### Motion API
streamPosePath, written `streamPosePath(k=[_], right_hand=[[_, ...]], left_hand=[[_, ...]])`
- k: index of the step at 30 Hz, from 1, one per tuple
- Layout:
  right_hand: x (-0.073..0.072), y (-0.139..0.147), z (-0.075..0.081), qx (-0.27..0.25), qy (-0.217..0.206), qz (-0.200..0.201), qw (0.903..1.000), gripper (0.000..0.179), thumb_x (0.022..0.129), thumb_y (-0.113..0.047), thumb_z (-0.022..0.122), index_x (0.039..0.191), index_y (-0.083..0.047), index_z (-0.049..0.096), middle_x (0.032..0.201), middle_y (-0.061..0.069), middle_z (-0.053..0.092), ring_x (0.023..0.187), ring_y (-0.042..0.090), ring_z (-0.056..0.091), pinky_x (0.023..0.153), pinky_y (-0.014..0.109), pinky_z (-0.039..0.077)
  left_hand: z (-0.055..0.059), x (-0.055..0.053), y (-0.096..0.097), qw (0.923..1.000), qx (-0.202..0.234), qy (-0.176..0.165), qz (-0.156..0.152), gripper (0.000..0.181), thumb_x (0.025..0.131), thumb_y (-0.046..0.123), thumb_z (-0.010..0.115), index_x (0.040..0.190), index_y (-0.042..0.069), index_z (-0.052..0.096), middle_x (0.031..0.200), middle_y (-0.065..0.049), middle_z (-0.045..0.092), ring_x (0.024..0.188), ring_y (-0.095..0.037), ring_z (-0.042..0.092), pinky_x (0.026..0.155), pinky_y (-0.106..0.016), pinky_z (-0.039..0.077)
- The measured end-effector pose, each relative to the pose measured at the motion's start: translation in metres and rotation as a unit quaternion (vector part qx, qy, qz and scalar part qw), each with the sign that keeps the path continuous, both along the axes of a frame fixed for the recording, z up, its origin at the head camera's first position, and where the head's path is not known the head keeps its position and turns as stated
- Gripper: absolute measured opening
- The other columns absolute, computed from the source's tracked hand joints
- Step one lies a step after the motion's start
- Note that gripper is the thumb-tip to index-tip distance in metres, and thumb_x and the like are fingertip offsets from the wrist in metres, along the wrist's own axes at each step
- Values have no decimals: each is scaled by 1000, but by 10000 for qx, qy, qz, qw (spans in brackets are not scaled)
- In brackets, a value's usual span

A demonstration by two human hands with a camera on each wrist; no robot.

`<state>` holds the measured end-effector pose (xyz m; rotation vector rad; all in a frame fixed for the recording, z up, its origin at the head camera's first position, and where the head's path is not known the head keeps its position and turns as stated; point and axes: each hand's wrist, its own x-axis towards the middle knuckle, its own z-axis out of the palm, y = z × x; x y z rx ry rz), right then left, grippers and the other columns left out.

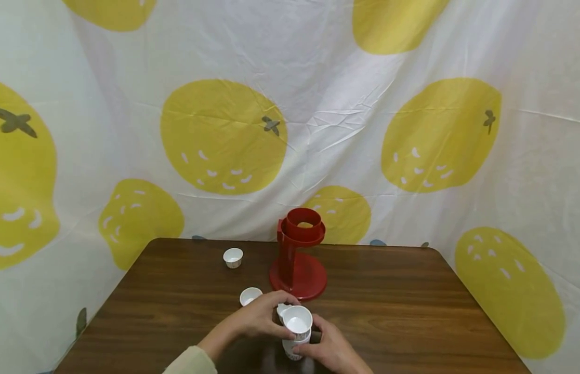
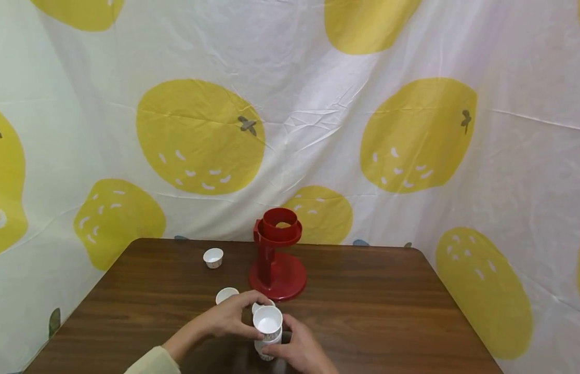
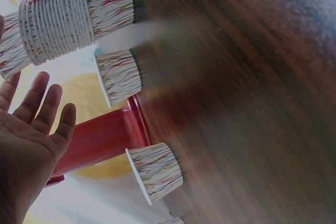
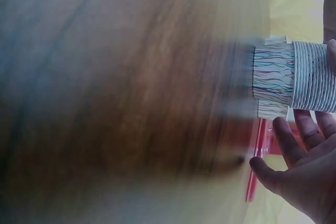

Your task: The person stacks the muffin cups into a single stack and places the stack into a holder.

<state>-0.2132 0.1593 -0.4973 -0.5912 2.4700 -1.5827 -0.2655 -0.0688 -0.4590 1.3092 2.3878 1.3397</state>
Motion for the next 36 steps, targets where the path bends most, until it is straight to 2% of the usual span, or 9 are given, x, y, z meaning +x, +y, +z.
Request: streamPosePath(k=[7, 10, 18, 21, 30, 36], right_hand=[[0, 0, 4, 59, -102, -63, 9999, 51, 81, -30, 82, 124, -11, 62, 114, -3, 66, 107, 20, 58, 90, 38, 46], [0, 0, 4, 42, -145, -78, 9999, 51, 81, -30, 82, 124, -11, 62, 113, -3, 66, 107, 20, 58, 88, 36, 47], [0, -1, 2, 9, 65, -117, 9999, 57, 80, -29, 84, 128, -11, 60, 114, -2, 66, 105, 18, 59, 87, 31, 47], [0, -1, 2, -3, 24, -164, 9999, 60, 79, -28, 84, 130, -9, 58, 116, -1, 65, 106, 19, 59, 87, 34, 47], [2, -1, 0, 213, 60, -319, 9992, 70, 77, -26, 86, 135, -4, 54, 123, 6, 62, 110, 28, 57, 88, 42, 46], [3, -2, 2, 238, 45, -333, 9992, 70, 76, -27, 87, 134, -5, 55, 123, 6, 62, 112, 29, 56, 90, 48, 44]], left_hand=[[-7, -1, -2, 9997, -142, 196, -4, 52, 75, 26, 88, 118, 12, 63, 115, 3, 63, 108, -10, 55, 98, -42, 45], [-10, -2, -3, 9997, -171, 151, -52, 52, 76, 27, 87, 118, 12, 62, 116, 3, 62, 109, -9, 55, 99, -42, 44], [-15, -3, -5, 9993, -339, 146, -83, 59, 76, 29, 87, 124, 8, 59, 124, -1, 60, 117, -11, 53, 103, -32, 40], [-14, -3, -6, 9993, -352, 80, -46, 61, 77, 31, 87, 126, 8, 59, 125, -2, 60, 118, -12, 53, 104, -32, 40], [-8, -4, -15, 9981, -450, -255, 320, 66, 76, 33, 87, 130, 7, 59, 129, -5, 61, 122, -18, 52, 105, -42, 40], [-5, -8, -22, 9983, -341, -286, 362, 66, 78, 36, 85, 131, 7, 57, 128, -10, 61, 122, -29, 54, 103, -53, 41]])
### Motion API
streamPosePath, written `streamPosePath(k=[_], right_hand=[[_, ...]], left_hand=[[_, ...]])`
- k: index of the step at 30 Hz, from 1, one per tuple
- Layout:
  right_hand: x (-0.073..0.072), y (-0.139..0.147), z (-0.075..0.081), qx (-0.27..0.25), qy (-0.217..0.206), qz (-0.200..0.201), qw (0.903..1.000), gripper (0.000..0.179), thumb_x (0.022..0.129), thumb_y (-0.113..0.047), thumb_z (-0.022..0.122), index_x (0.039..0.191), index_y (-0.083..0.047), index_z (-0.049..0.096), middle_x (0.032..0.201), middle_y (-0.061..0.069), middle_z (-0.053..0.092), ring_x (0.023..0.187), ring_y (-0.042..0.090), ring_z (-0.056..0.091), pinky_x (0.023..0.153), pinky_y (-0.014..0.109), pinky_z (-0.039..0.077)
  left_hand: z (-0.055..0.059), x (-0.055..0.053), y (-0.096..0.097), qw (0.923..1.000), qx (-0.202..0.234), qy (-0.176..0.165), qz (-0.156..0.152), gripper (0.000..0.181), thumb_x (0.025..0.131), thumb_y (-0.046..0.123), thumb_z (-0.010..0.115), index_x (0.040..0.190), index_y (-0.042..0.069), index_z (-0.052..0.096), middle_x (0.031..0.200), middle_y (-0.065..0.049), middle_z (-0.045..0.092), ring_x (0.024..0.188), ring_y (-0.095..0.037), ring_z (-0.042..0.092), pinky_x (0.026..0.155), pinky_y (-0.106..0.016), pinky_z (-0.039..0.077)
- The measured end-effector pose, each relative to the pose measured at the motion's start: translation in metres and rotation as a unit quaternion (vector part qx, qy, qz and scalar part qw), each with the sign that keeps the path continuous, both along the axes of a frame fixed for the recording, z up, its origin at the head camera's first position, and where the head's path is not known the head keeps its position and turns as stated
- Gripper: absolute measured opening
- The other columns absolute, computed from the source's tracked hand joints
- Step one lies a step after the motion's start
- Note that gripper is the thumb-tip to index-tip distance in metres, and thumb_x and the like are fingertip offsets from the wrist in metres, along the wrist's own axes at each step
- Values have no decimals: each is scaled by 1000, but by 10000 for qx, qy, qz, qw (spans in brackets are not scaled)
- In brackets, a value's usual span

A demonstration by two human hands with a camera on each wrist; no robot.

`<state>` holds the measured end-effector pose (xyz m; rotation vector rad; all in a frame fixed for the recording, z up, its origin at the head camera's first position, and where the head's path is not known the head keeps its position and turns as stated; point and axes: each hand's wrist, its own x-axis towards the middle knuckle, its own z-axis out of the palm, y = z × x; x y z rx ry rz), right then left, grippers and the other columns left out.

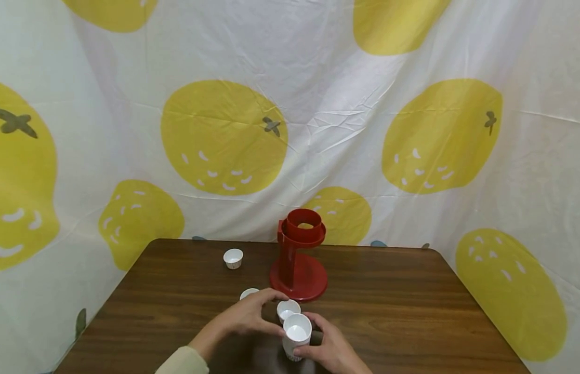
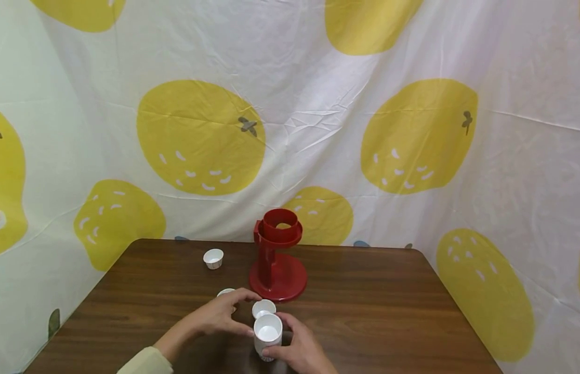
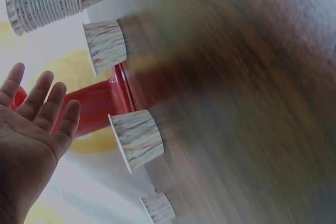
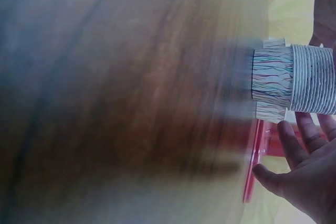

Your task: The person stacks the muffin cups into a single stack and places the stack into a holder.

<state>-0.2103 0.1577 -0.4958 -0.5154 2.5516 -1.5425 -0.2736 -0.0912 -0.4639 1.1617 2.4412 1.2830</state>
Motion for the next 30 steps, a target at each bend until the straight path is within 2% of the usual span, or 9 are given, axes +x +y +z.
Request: streamPosePath(k=[4, 7, 11, 15, 22, 28, 30], right_hand=[[0, -1, 3, -67, -114, -1, 9999, 69, 77, -28, 86, 135, -6, 55, 123, 6, 63, 112, 29, 55, 91, 50, 44], [0, -1, 3, -53, -11, -7, 10000, 67, 78, -29, 85, 133, -6, 56, 121, 4, 64, 111, 26, 56, 90, 45, 44], [0, -1, 2, -12, 226, -33, 9997, 64, 78, -31, 85, 131, -8, 58, 117, -1, 65, 109, 21, 57, 89, 37, 45], [0, 0, 0, -34, 340, -48, 9994, 62, 78, -31, 85, 130, -8, 59, 115, -2, 66, 107, 17, 58, 89, 33, 45], [-1, 1, -2, -45, 389, -41, 9992, 62, 78, -31, 85, 130, -8, 59, 113, -2, 66, 105, 14, 58, 89, 31, 45], [-1, 1, -2, -43, 372, -14, 9993, 61, 78, -32, 84, 130, -8, 60, 113, -2, 66, 105, 14, 58, 89, 32, 45], [-1, 1, -2, -24, 401, -15, 9992, 60, 79, -32, 84, 129, -9, 61, 113, -3, 66, 106, 14, 58, 90, 32, 45]], left_hand=[[2, -3, -6, 9998, 15, 89, 176, 63, 78, 37, 85, 130, 14, 59, 126, -2, 62, 120, -31, 54, 100, -52, 43], [5, -6, -11, 9990, -80, 207, 399, 63, 78, 39, 84, 130, 15, 59, 126, -1, 62, 122, -29, 54, 101, -49, 42], [7, -10, -20, 9979, 26, 206, 608, 64, 79, 37, 84, 131, 9, 58, 129, -9, 61, 124, -33, 53, 102, -53, 41], [6, -16, -29, 9964, 138, 161, 825, 65, 79, 36, 83, 132, 7, 58, 130, -11, 60, 123, -36, 52, 101, -56, 41], [2, -24, -47, 9929, 295, 14, 1149, 68, 78, 29, 85, 132, 1, 56, 129, -16, 60, 121, -37, 54, 99, -45, 45], [-7, -31, -59, 9905, 271, 88, 1346, 68, 79, 29, 85, 131, -2, 55, 131, -23, 58, 126, -43, 50, 103, -59, 37], [-9, -33, -61, 9896, 223, 116, 1417, 69, 79, 29, 85, 131, -3, 55, 131, -24, 58, 125, -43, 50, 104, -60, 36]])
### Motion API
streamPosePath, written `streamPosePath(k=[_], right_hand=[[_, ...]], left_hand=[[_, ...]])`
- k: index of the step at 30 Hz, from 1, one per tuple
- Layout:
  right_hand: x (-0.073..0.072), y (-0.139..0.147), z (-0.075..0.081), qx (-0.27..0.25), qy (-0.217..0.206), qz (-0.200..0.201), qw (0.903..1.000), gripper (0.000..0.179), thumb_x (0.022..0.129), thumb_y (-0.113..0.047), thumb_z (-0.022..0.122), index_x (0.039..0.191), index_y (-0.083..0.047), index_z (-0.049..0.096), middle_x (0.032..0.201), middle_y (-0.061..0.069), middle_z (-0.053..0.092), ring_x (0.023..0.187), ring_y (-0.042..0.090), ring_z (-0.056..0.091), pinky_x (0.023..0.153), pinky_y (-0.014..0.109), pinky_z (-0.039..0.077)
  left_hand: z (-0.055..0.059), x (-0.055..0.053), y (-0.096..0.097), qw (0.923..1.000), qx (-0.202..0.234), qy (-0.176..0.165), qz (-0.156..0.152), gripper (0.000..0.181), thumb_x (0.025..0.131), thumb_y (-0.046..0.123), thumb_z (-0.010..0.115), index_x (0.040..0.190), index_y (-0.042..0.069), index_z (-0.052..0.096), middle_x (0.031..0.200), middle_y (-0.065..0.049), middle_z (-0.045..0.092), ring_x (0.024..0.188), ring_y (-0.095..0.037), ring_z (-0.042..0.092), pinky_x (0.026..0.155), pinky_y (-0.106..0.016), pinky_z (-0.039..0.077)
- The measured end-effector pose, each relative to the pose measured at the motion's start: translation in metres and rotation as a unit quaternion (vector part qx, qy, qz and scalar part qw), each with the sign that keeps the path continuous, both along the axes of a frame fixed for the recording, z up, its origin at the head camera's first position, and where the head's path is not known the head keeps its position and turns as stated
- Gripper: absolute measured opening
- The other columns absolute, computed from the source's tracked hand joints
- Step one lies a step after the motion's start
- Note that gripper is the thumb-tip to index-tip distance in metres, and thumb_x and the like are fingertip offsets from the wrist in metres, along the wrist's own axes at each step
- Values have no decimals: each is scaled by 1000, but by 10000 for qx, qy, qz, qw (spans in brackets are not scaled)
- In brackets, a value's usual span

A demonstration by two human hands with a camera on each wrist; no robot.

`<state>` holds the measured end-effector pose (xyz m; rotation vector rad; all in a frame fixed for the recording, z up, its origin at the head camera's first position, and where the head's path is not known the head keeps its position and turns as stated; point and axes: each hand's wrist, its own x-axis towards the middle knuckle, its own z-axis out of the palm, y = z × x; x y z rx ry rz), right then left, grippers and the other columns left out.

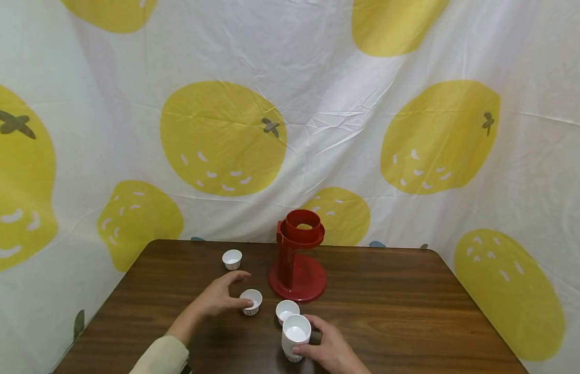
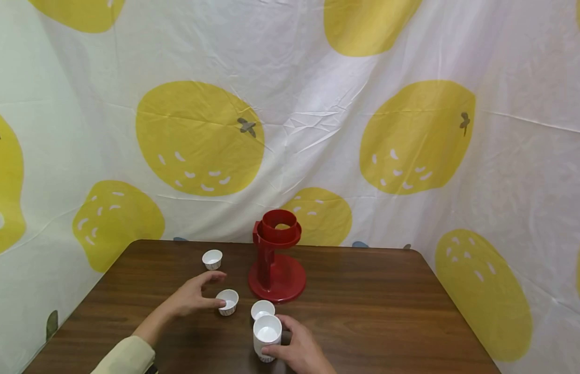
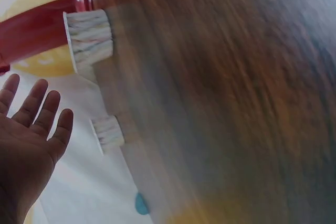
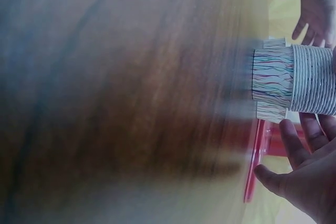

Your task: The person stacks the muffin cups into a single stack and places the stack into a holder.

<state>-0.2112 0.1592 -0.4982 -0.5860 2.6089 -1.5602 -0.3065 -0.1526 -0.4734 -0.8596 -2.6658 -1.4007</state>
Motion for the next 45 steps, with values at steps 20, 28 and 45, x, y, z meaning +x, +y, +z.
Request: streamPosePath(k=[20, 28, 45], right_hand=[[1, 0, 0, -5, 40, 51, 10000, 56, 80, -32, 83, 128, -11, 63, 114, -5, 67, 109, 14, 57, 95, 34, 44], [1, 1, 1, -131, -120, 99, 9998, 56, 80, -30, 83, 128, -11, 62, 114, -5, 66, 109, 16, 57, 94, 35, 44], [1, 1, 1, -132, -87, 160, 9997, 55, 81, -30, 83, 129, -11, 62, 115, -5, 66, 109, 14, 57, 95, 34, 44]], left_hand=[[-29, -11, -10, 9974, -589, -298, 297, 78, 74, 28, 88, 134, -7, 51, 127, -27, 58, 121, -43, 52, 103, -58, 37], [-34, -12, -5, 9969, -703, -234, 248, 77, 73, 28, 89, 132, -6, 53, 122, -20, 61, 115, -39, 56, 100, -56, 40], [-38, -16, -1, 9947, -976, -203, 247, 72, 73, 29, 89, 128, -3, 57, 125, -19, 60, 118, -41, 53, 100, -57, 39]])
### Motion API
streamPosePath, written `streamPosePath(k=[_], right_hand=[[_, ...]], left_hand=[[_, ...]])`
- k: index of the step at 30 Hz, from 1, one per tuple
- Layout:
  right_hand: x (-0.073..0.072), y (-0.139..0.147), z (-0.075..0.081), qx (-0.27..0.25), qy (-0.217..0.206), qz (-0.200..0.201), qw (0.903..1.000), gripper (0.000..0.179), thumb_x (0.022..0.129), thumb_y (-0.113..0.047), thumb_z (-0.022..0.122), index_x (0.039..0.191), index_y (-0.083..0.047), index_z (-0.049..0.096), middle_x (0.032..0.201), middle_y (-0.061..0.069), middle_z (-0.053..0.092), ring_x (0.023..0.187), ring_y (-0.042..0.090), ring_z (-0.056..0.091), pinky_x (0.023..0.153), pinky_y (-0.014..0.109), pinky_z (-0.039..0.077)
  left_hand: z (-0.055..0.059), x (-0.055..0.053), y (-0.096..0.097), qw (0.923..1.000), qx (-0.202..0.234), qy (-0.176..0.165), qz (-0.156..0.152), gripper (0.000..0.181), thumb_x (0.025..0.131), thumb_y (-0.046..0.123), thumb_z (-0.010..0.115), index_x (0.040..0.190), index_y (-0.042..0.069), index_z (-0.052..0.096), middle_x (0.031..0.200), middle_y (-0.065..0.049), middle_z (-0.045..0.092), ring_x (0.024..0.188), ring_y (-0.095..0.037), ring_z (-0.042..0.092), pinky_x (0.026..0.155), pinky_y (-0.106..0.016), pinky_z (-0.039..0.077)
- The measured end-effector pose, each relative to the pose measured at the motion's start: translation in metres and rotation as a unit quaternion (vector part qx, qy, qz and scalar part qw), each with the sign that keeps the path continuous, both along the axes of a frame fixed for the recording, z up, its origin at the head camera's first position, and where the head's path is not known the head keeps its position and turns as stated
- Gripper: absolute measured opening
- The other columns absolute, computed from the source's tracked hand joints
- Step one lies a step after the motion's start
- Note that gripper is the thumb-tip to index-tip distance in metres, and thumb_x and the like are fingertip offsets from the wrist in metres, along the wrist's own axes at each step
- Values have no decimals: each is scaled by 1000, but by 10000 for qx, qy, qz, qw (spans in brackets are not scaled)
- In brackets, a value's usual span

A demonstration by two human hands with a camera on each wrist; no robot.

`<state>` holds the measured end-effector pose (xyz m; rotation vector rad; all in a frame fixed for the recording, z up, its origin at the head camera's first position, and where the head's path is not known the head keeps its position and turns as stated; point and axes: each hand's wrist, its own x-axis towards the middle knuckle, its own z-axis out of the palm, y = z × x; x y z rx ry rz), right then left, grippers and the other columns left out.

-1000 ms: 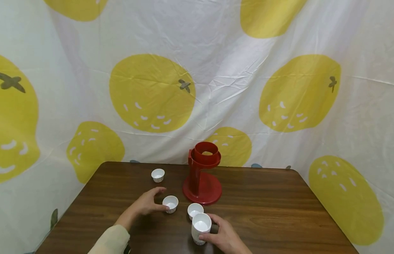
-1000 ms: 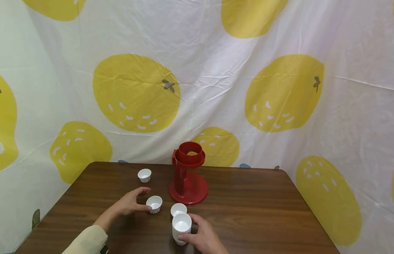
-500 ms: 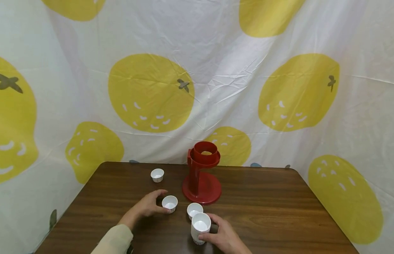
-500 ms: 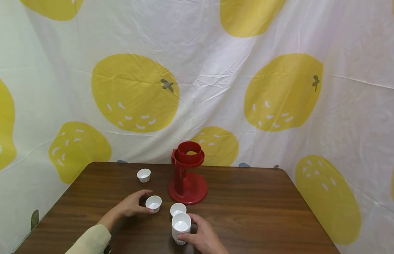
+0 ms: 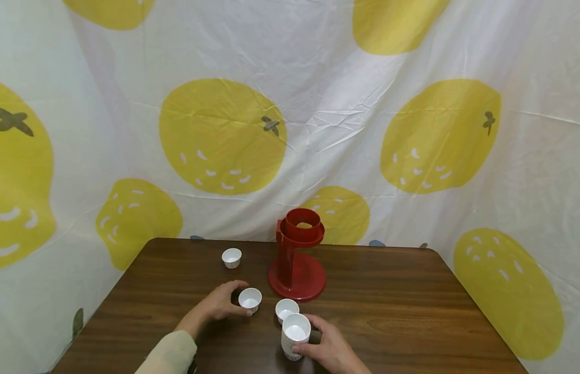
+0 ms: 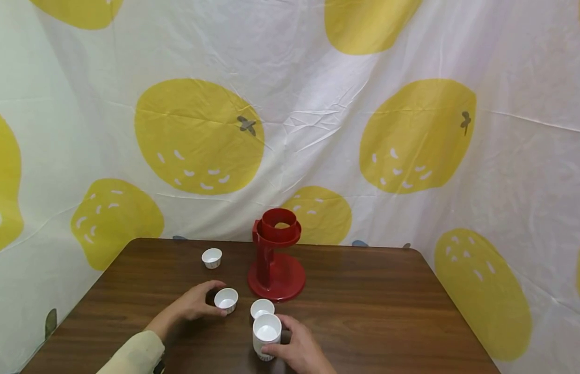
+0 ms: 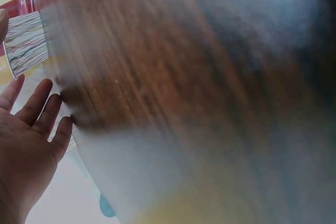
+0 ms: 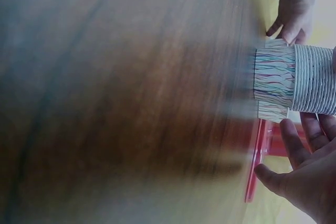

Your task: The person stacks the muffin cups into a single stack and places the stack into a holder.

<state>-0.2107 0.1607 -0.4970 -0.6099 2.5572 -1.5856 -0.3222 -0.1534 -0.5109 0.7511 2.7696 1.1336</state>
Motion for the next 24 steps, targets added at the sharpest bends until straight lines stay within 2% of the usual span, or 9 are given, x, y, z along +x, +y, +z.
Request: streamPosePath(k=[8, 24], right_hand=[[0, 0, 0, 54, -24, -24, 10000, 56, 81, -31, 83, 129, -12, 62, 115, -5, 66, 109, 15, 57, 95, 36, 44], [0, 0, 1, 60, -33, -39, 10000, 56, 81, -32, 83, 128, -11, 62, 114, -5, 67, 109, 17, 57, 94, 36, 45]], left_hand=[[-1, 0, 0, 10000, -6, 47, -24, 67, 73, 28, 89, 125, -3, 59, 122, -17, 62, 115, -39, 54, 99, -57, 40], [0, 2, 1, 9998, -39, -49, 209, 63, 74, 34, 87, 123, 2, 62, 121, -13, 62, 115, -36, 55, 98, -54, 41]])
